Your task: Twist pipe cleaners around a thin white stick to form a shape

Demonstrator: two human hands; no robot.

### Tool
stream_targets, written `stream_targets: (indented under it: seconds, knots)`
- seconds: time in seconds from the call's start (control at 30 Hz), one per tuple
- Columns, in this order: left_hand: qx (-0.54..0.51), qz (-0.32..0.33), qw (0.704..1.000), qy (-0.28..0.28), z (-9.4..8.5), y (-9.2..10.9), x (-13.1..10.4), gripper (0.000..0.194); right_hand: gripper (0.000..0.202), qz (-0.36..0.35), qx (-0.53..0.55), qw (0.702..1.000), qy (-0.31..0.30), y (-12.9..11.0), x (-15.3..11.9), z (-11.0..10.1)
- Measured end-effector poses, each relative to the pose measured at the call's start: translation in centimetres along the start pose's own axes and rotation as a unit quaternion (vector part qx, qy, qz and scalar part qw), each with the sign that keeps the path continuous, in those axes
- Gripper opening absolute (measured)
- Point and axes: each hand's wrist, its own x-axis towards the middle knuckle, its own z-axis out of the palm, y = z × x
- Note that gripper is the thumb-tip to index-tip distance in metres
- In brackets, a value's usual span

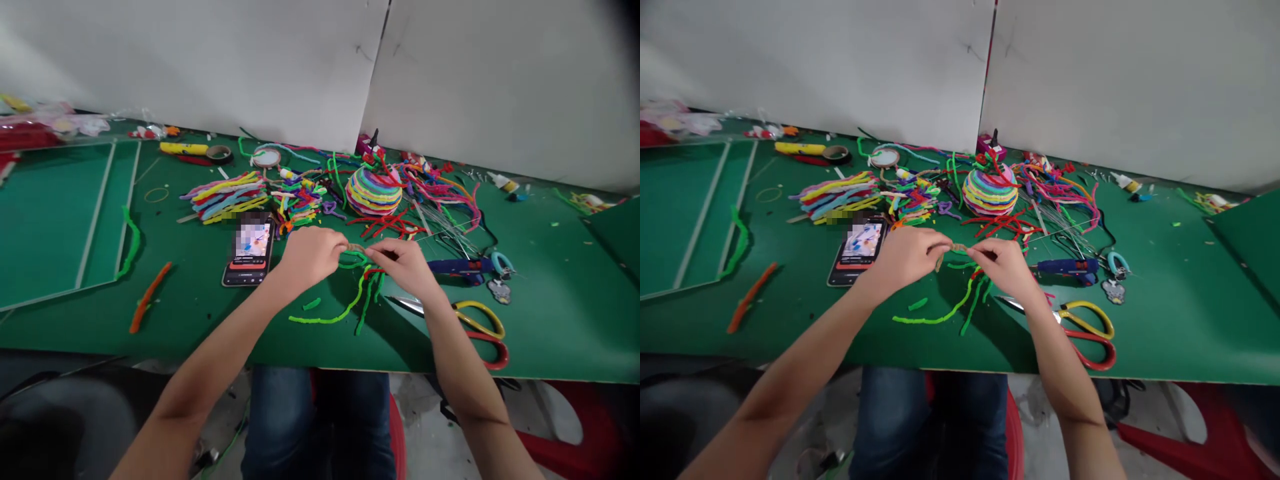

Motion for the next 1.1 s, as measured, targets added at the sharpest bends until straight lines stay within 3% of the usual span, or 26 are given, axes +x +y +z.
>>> stream_targets:
  seconds: [0.07,0.13,0.2,0.27,0.33,0.43,0.5,0.57,0.67,0.73,0.83,0.9,0.97,1.1]
  knots:
    - [-0.001,-0.006,0.997,0.081,0.8,0.4,-0.1,0.021,0.024,0.014,0.046,0.999,0.019,0.3,0.1,1.1]
    - [-0.091,-0.013,0.986,0.140,1.2,0.6,0.0,0.021,0.027,0.067,0.149,0.986,0.016,0.7,0.4,2.0]
    - [-0.232,-0.030,0.964,0.126,1.1,0.3,0.3,0.022,0.031,0.116,0.238,0.964,-0.001,1.2,0.6,2.3]
    - [-0.357,-0.052,0.932,0.026,0.6,-0.2,0.6,0.023,0.033,0.127,0.269,0.955,-0.008,1.5,0.8,1.9]
    - [-0.419,-0.057,0.899,-0.112,-0.1,-0.9,0.9,0.022,0.031,0.108,0.254,0.961,-0.026,1.6,0.7,1.0]
    - [-0.387,-0.025,0.878,-0.281,-1.1,-1.8,1.0,0.018,0.026,0.067,0.171,0.971,-0.154,1.1,0.4,-0.3]
    - [-0.308,0.007,0.898,-0.313,-1.3,-2.0,0.9,0.015,0.024,0.042,0.098,0.969,-0.221,0.8,0.2,-0.5]
    - [-0.206,0.018,0.943,-0.259,-1.0,-2.0,0.8,0.013,0.023,0.026,0.037,0.979,-0.201,0.7,0.2,-0.1]
    - [-0.064,-0.019,0.995,-0.067,0.1,-1.4,0.6,0.012,0.021,-0.005,-0.029,0.999,-0.035,0.8,0.2,1.3]
    - [-0.025,-0.034,0.997,0.059,1.0,-0.8,0.4,0.015,0.021,-0.037,-0.045,0.994,0.097,0.7,0.0,2.3]
    - [-0.064,-0.002,0.982,0.179,2.2,0.2,-0.1,0.020,0.021,-0.070,-0.023,0.969,0.235,0.5,-0.3,3.5]
    - [-0.139,0.004,0.966,0.218,2.9,0.8,-0.3,0.022,0.019,-0.065,0.035,0.955,0.286,0.4,-0.4,4.1]
    - [-0.251,-0.023,0.943,0.219,3.7,1.1,-0.5,0.024,0.018,-0.038,0.128,0.942,0.309,0.4,-0.3,4.5]
    - [-0.446,-0.087,0.873,0.181,5.2,1.3,-0.5,0.029,0.030,0.042,0.269,0.918,0.287,0.7,0.4,4.8]
